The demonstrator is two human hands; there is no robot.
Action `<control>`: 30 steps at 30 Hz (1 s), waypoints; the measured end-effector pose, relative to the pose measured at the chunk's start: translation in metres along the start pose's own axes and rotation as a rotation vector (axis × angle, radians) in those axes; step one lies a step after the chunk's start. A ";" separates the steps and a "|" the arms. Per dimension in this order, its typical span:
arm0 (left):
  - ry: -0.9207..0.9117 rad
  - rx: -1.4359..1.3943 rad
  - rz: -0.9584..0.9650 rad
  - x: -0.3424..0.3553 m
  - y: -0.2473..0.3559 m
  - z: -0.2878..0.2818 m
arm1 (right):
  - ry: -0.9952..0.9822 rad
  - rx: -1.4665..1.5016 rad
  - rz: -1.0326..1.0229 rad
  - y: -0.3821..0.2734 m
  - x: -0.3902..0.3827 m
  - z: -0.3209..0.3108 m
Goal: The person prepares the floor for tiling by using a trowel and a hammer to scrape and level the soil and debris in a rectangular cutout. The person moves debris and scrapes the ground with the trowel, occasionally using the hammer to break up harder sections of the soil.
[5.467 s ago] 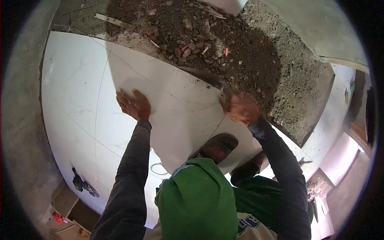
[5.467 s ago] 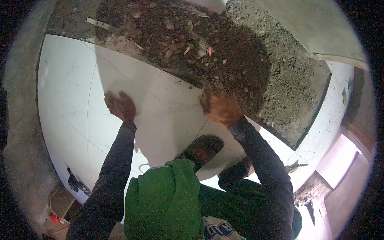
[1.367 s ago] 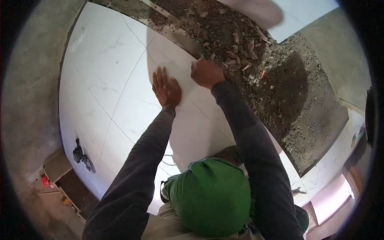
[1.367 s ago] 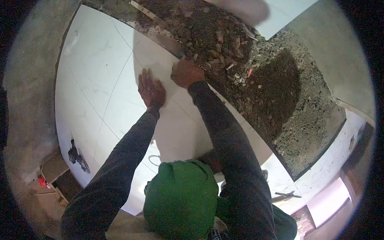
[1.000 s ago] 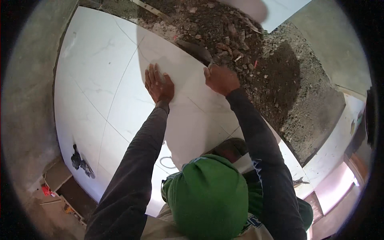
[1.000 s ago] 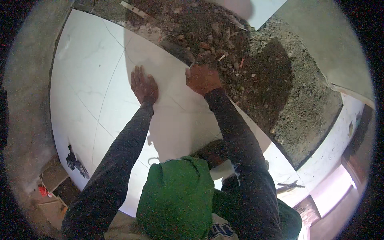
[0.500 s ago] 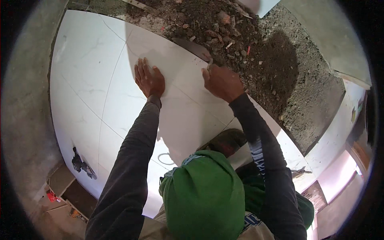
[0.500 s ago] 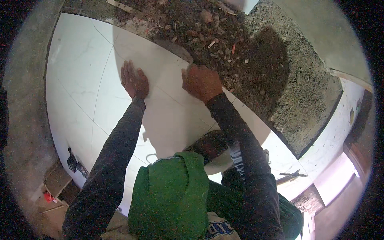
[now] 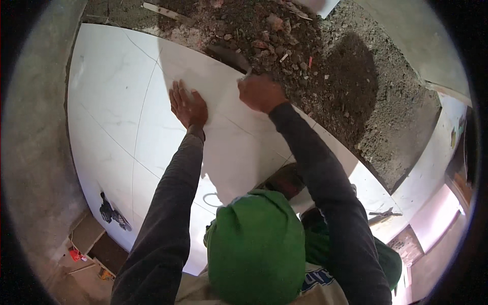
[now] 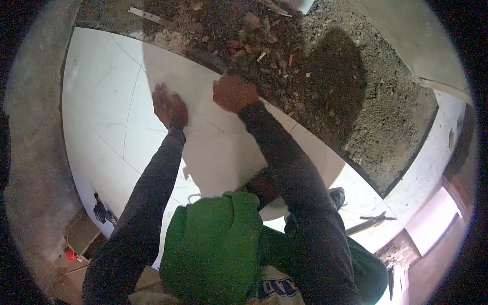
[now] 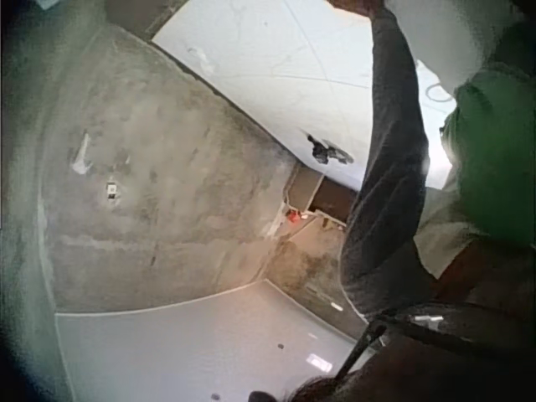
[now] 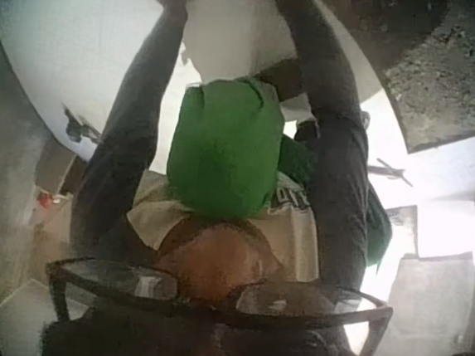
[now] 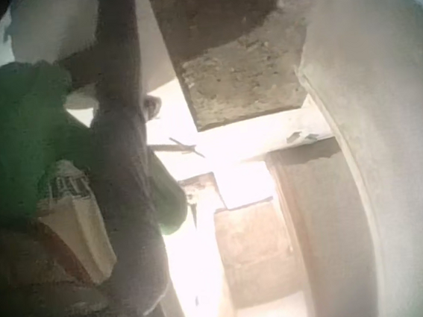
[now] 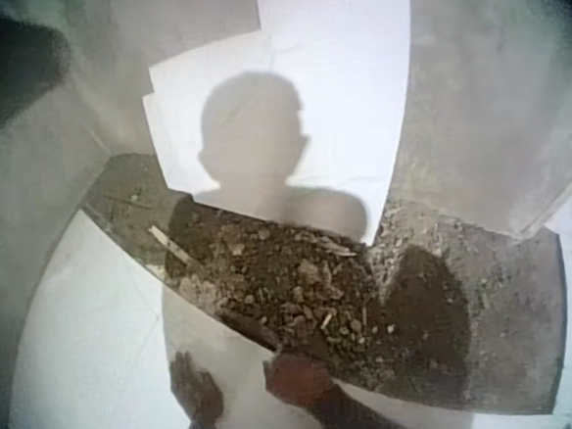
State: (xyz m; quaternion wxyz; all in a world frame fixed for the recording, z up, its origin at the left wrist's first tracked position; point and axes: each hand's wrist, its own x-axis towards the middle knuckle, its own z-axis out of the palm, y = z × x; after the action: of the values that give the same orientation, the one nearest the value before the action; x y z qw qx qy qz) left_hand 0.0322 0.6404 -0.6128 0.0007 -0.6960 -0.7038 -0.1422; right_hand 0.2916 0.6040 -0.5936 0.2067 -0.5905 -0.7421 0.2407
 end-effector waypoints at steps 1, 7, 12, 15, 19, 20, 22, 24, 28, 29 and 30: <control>-0.006 -0.003 -0.011 -0.003 -0.007 -0.002 | -0.008 0.014 -0.013 -0.007 0.001 -0.011; 0.022 -0.020 0.004 -0.009 -0.011 -0.005 | -0.240 0.221 0.298 -0.017 -0.012 -0.040; 0.062 0.016 0.061 -0.009 -0.012 -0.005 | -0.131 0.191 0.344 -0.017 -0.010 -0.047; 0.004 0.014 0.033 -0.001 -0.005 -0.004 | -0.167 0.140 0.206 0.002 -0.016 -0.043; -0.002 0.007 0.009 -0.009 -0.020 -0.002 | -0.307 0.134 0.240 0.000 -0.040 -0.067; 0.003 0.004 0.009 -0.007 -0.019 0.000 | -0.309 0.142 0.300 0.002 -0.054 -0.066; -0.008 0.004 0.003 -0.010 -0.018 -0.001 | -0.310 0.144 0.371 0.004 -0.081 -0.073; 0.008 -0.044 0.015 -0.006 -0.017 0.002 | -0.229 0.039 0.408 0.002 -0.099 -0.087; 0.012 0.018 0.032 -0.005 -0.024 0.006 | -0.263 0.049 0.481 -0.001 -0.129 -0.099; 0.013 0.012 0.045 -0.003 -0.023 0.007 | -0.218 0.075 0.401 0.008 -0.137 -0.096; 0.016 -0.006 0.051 -0.001 -0.021 0.008 | -0.173 0.100 0.321 0.016 -0.143 -0.094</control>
State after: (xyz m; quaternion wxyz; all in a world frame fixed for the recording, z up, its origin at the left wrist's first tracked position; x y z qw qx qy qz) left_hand 0.0133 0.6411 -0.6253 0.0078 -0.7126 -0.6853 -0.1496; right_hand 0.3903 0.4779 -0.5311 0.1302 -0.6674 -0.6405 0.3570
